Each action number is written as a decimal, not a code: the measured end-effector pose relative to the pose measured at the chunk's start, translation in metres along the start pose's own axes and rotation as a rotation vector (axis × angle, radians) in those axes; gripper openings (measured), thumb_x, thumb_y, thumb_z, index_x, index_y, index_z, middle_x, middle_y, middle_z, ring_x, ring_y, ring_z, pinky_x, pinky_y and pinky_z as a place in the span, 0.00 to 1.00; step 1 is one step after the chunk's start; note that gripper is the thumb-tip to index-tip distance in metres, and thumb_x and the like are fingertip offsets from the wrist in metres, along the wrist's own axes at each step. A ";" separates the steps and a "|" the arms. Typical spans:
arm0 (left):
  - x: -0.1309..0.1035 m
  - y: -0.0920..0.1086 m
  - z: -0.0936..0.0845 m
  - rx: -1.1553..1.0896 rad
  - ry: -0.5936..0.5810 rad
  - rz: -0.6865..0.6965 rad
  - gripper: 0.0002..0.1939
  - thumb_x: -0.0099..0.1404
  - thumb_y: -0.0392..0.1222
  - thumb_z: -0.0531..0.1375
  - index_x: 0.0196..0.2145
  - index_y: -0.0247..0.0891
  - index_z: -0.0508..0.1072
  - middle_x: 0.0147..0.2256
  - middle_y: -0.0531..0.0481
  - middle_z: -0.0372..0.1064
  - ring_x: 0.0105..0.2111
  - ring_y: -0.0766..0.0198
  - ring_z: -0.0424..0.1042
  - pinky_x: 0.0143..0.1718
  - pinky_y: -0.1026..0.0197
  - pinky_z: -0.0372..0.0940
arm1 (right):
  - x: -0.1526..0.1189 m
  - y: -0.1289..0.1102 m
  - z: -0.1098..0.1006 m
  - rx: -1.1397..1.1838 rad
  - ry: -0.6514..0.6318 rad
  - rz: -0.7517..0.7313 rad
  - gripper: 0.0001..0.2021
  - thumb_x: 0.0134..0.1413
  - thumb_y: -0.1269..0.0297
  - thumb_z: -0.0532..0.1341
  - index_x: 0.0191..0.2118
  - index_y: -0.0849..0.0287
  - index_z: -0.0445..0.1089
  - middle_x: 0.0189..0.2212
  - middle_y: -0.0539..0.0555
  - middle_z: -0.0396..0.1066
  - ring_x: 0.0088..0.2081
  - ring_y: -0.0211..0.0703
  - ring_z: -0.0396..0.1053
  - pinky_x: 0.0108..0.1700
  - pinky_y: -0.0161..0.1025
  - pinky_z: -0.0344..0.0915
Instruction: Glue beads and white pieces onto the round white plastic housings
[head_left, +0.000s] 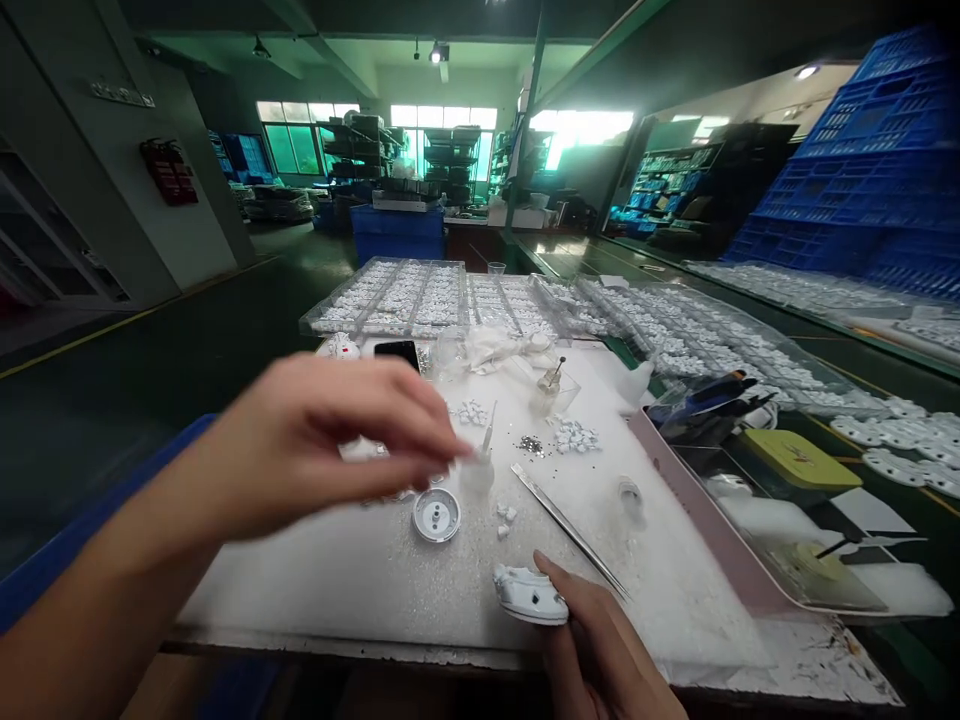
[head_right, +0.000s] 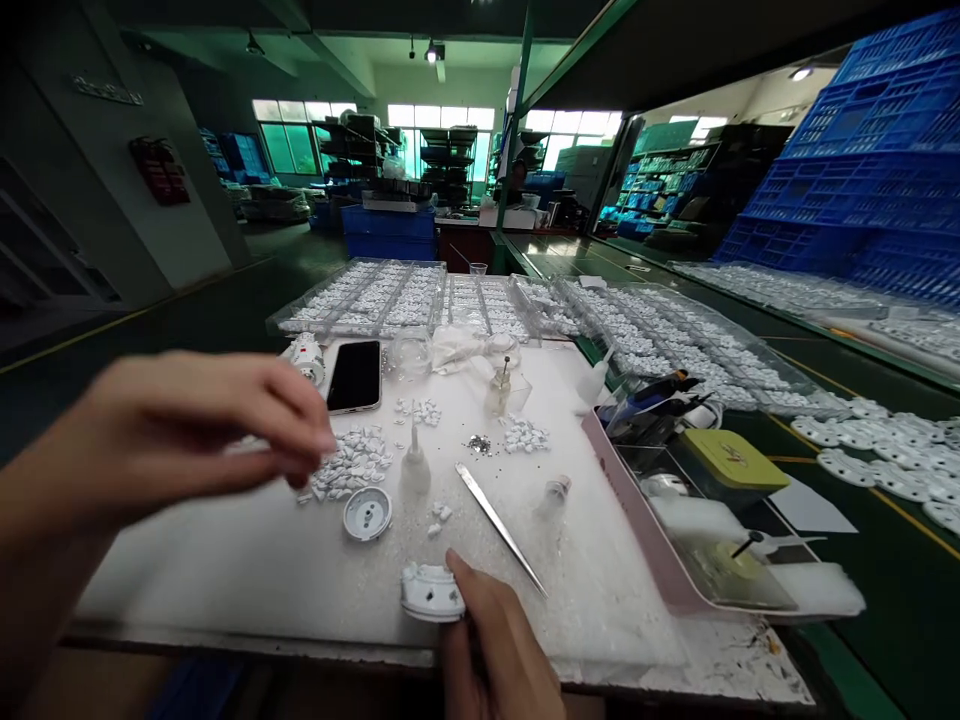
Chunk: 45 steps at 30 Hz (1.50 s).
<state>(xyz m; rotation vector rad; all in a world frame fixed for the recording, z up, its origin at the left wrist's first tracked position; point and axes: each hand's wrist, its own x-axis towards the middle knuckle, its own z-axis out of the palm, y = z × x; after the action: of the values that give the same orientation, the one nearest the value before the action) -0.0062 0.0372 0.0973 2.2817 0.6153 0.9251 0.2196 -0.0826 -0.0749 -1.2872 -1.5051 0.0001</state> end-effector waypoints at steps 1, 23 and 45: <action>-0.007 0.004 0.009 -0.029 -0.113 0.032 0.11 0.65 0.32 0.65 0.43 0.45 0.81 0.39 0.52 0.77 0.37 0.67 0.77 0.37 0.69 0.71 | 0.003 -0.001 -0.001 0.025 -0.057 -0.030 0.14 0.66 0.70 0.56 0.53 0.53 0.71 0.42 0.51 0.76 0.43 0.35 0.76 0.46 0.26 0.69; -0.019 -0.022 0.063 -0.297 -0.334 -0.283 0.14 0.64 0.33 0.65 0.48 0.41 0.79 0.38 0.49 0.82 0.39 0.62 0.81 0.43 0.66 0.72 | 0.015 -0.008 0.008 0.206 -0.230 -0.095 0.16 0.64 0.75 0.54 0.53 0.57 0.71 0.39 0.53 0.77 0.38 0.37 0.76 0.38 0.29 0.71; -0.064 -0.014 0.134 -0.115 0.279 -0.198 0.23 0.59 0.23 0.58 0.45 0.50 0.63 0.38 0.60 0.75 0.42 0.69 0.79 0.44 0.71 0.73 | -0.003 -0.018 0.018 0.129 -0.018 0.031 0.12 0.64 0.73 0.58 0.50 0.58 0.73 0.29 0.50 0.73 0.28 0.34 0.71 0.30 0.30 0.66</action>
<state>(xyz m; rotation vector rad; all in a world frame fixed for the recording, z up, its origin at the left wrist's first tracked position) 0.0478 -0.0380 -0.0194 1.9654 0.8671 1.1569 0.1944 -0.0817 -0.0736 -1.2091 -1.4759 0.1276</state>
